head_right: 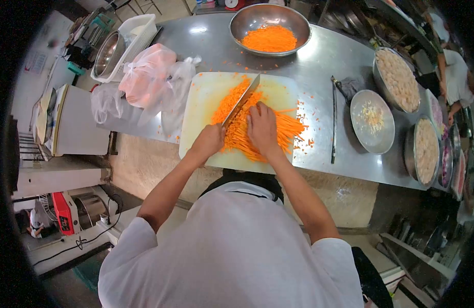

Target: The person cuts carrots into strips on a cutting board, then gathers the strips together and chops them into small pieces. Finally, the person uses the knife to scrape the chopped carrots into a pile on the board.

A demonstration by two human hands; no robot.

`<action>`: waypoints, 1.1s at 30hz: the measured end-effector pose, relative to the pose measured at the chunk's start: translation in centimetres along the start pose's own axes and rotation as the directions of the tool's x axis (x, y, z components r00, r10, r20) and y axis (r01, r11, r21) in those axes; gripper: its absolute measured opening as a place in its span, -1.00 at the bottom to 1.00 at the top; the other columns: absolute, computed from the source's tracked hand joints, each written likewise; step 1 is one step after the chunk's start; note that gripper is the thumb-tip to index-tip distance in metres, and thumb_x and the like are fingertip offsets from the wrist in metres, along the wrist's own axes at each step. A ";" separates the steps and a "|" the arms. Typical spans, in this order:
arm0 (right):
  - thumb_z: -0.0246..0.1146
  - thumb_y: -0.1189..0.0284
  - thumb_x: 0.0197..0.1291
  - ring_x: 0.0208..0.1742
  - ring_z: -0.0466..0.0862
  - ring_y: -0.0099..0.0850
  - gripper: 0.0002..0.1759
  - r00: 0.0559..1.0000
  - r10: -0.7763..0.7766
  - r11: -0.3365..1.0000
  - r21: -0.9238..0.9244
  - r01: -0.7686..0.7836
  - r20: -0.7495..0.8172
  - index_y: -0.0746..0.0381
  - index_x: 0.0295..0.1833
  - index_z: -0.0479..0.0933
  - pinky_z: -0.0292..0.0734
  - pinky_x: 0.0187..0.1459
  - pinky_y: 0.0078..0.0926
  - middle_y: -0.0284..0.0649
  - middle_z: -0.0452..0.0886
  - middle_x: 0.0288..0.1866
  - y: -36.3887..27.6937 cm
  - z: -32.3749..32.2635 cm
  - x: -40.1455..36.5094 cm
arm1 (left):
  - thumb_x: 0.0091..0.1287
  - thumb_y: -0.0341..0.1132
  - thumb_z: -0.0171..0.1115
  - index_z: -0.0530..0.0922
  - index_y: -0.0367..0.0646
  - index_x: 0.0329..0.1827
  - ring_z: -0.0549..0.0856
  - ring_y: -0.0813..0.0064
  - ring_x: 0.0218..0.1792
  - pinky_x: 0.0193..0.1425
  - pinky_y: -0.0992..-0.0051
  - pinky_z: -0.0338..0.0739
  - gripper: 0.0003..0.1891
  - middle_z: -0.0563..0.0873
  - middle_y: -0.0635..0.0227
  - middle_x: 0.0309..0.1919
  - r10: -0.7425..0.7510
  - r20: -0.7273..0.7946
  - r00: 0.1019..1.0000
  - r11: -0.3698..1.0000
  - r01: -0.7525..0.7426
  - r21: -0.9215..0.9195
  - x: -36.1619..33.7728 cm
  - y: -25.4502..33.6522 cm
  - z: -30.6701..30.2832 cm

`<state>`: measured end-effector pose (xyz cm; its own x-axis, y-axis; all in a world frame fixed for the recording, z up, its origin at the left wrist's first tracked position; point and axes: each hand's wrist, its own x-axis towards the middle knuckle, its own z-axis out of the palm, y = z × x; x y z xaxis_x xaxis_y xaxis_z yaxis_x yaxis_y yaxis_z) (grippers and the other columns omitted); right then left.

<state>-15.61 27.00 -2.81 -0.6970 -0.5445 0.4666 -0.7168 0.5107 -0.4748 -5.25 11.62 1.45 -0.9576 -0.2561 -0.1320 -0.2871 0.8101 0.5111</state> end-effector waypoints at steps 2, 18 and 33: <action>0.18 0.50 0.16 0.09 0.42 0.00 -0.82 0.996 -0.074 0.997 -0.040 0.072 -0.056 0.31 -0.13 0.44 0.31 0.11 -0.02 0.01 0.44 0.03 -0.9 -0.7 -0.8 | 0.33 -0.37 0.04 0.54 -0.46 -0.42 0.64 -0.20 -0.43 -0.28 0.01 0.52 -0.72 0.59 -0.27 -0.53 0.032 0.006 0.999 0.999 -0.032 -0.002 -0.6 0.3 -0.7; 0.20 0.53 -0.04 0.07 0.40 -0.08 -0.76 0.990 -0.126 0.990 -0.055 0.129 0.056 0.24 -0.17 0.45 0.26 0.07 -0.11 -0.07 0.43 -0.09 -1.7 0.6 -2.5 | 0.36 -0.34 0.05 0.52 -0.47 -0.43 0.62 -0.24 -0.36 -0.26 0.00 0.48 -0.69 0.58 -0.28 -0.50 -0.087 0.043 0.995 0.977 0.094 -0.192 -7.7 3.4 -1.0; 0.20 0.52 -0.02 0.07 0.40 -0.07 -0.77 0.984 -0.138 0.989 -0.030 0.143 0.111 0.25 -0.17 0.45 0.26 0.07 -0.11 -0.07 0.43 -0.08 -1.2 0.6 -3.4 | 0.38 -0.33 0.05 0.51 -0.47 -0.34 0.61 -0.25 -0.35 -0.27 0.01 0.47 -0.71 0.56 -0.29 -0.50 -0.212 0.053 0.976 0.943 0.218 -0.252 -5.6 4.9 -0.3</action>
<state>-12.32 27.79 -4.29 -0.5844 -0.6805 0.4419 -0.8091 0.4478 -0.3805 -1.30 16.85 4.97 -0.8750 -0.3938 -0.2817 -0.4736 0.5753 0.6669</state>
